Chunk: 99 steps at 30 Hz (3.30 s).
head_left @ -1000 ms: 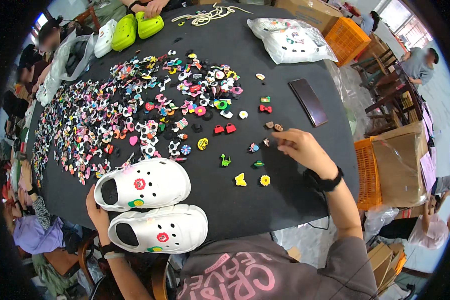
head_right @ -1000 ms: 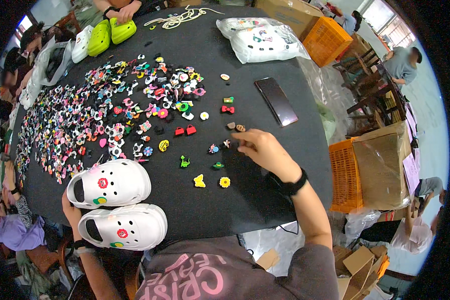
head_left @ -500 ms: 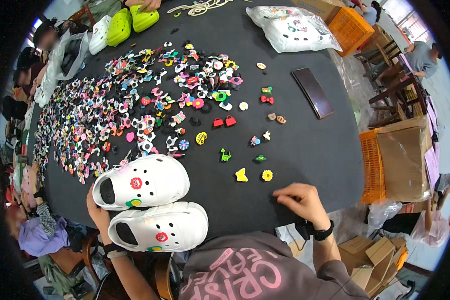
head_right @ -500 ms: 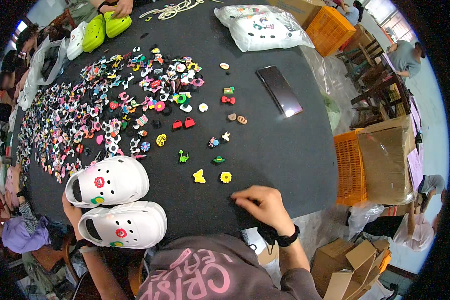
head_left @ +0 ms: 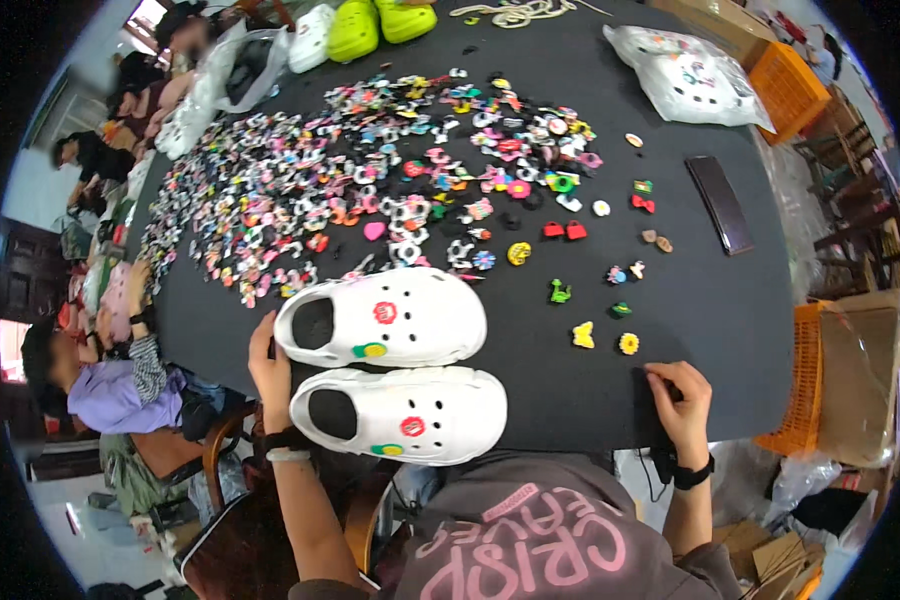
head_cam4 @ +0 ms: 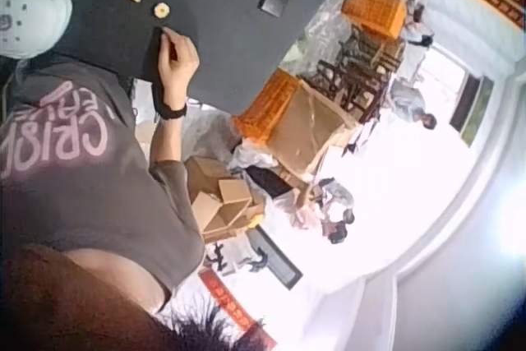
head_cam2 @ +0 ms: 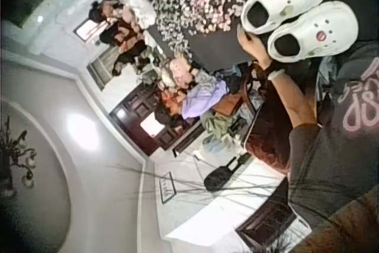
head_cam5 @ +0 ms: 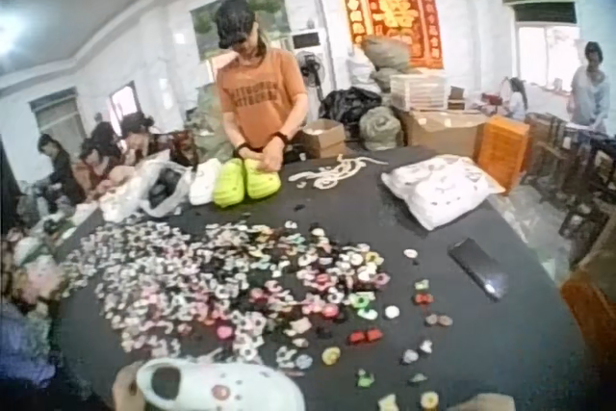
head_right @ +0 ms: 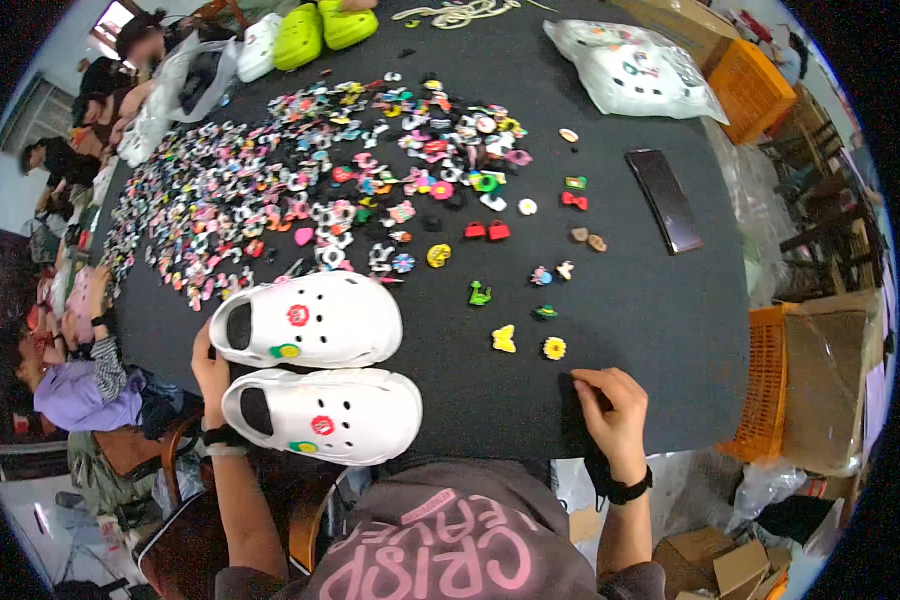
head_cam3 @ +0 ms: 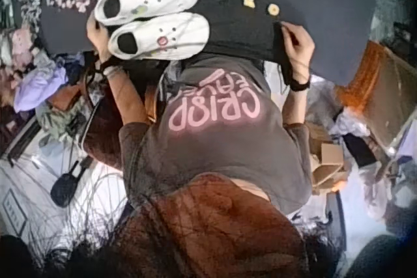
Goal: The recorder is selecting and attaching decorative charms to white clog-style shoes at a large table filled with various charms.
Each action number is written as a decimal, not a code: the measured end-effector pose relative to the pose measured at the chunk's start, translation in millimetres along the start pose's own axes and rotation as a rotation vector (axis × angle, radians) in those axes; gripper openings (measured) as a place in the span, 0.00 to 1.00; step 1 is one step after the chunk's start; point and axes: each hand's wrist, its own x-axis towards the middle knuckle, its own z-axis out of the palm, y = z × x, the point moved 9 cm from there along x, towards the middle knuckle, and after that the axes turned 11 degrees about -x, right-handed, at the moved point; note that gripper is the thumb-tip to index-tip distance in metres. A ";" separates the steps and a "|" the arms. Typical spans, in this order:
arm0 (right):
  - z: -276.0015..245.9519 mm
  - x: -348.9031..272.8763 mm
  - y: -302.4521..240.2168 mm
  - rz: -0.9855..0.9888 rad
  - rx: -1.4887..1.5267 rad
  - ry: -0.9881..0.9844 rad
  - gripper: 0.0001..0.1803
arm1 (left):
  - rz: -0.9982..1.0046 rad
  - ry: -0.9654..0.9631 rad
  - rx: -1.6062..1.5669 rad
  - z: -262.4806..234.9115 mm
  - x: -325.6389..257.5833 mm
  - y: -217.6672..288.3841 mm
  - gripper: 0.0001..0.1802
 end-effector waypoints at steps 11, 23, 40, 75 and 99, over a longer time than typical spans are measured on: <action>10.2 3.2 -8.3 -0.050 0.043 0.028 0.06 | -0.084 0.170 -0.363 -82.7 -47.5 118.0 0.20; 7.9 -1.3 1.4 0.035 -0.026 -0.027 0.05 | -0.308 -0.290 -0.591 26.2 -58.4 197.8 0.30; 4.4 2.7 -2.2 0.034 0.018 0.004 0.05 | -0.485 -0.241 -0.891 51.2 -60.3 166.9 0.29; 6.8 -1.3 -0.9 0.081 -0.013 0.059 0.04 | 0.035 -0.411 -0.236 18.4 -23.3 163.5 0.15; 31.7 13.6 -92.2 -0.223 -0.100 -0.044 0.08 | -0.041 -0.563 -0.384 4.6 -12.3 120.7 0.38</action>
